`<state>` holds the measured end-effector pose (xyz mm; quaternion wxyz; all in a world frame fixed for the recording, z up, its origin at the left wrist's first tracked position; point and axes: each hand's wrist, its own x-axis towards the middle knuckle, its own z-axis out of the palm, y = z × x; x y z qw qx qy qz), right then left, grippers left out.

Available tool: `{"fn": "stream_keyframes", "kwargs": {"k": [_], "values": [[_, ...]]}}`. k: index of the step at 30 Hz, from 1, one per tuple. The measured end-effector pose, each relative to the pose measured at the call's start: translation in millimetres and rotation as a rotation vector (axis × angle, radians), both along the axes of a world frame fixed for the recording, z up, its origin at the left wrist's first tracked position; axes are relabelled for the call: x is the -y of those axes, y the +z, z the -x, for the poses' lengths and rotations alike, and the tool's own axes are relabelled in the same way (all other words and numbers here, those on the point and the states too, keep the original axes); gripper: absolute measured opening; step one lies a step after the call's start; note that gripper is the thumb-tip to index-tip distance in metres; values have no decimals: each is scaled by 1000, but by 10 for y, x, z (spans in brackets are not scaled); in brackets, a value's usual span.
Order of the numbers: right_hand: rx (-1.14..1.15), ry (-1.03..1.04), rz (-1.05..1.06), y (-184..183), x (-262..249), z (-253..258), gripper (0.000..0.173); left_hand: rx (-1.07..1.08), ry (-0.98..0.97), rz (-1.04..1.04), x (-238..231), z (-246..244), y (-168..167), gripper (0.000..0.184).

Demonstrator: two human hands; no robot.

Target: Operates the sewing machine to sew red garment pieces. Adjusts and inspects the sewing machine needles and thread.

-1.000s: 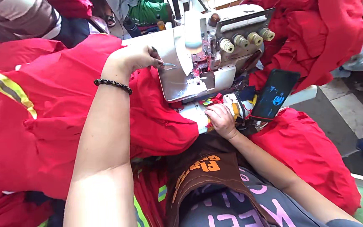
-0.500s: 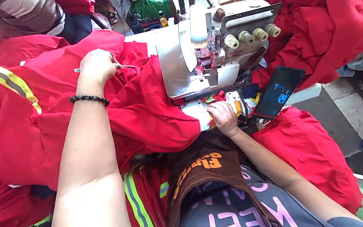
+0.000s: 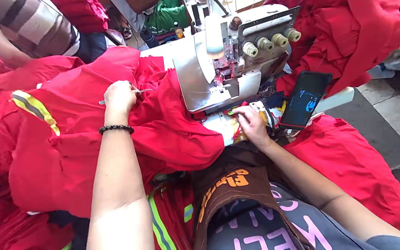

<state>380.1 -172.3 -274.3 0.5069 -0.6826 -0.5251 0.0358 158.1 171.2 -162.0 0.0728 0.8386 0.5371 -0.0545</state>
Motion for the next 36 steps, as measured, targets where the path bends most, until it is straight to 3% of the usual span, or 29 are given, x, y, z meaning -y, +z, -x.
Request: {"fn": "stream_keyframes", "kwargs": {"k": [3, 8, 17, 22, 27, 33, 36], "values": [[-271, 11, -97, 560, -154, 6, 29, 0, 10, 20, -19, 36, -48, 24], [-264, -19, 76, 961, -642, -134, 40, 12, -5, 51, -56, 40, -40, 25], [-228, 18, 166, 930, -741, -165, 22, 47, -8, 71, -114, 80, -68, 23], [-25, -17, 219, 932, -631, -100, 36, 77, 13, 69, -90, 69, -80, 24], [143, -98, 331, 931, -517, 25, 36, 64, 56, 30, -41, 44, -107, 24], [132, -62, 435, 908, -366, 38, 43, 47, 74, 2, -27, 21, -144, 23], [117, -11, 387, 859, -188, 54, 45, 33, 91, -36, 17, -5, -171, 21]]}}
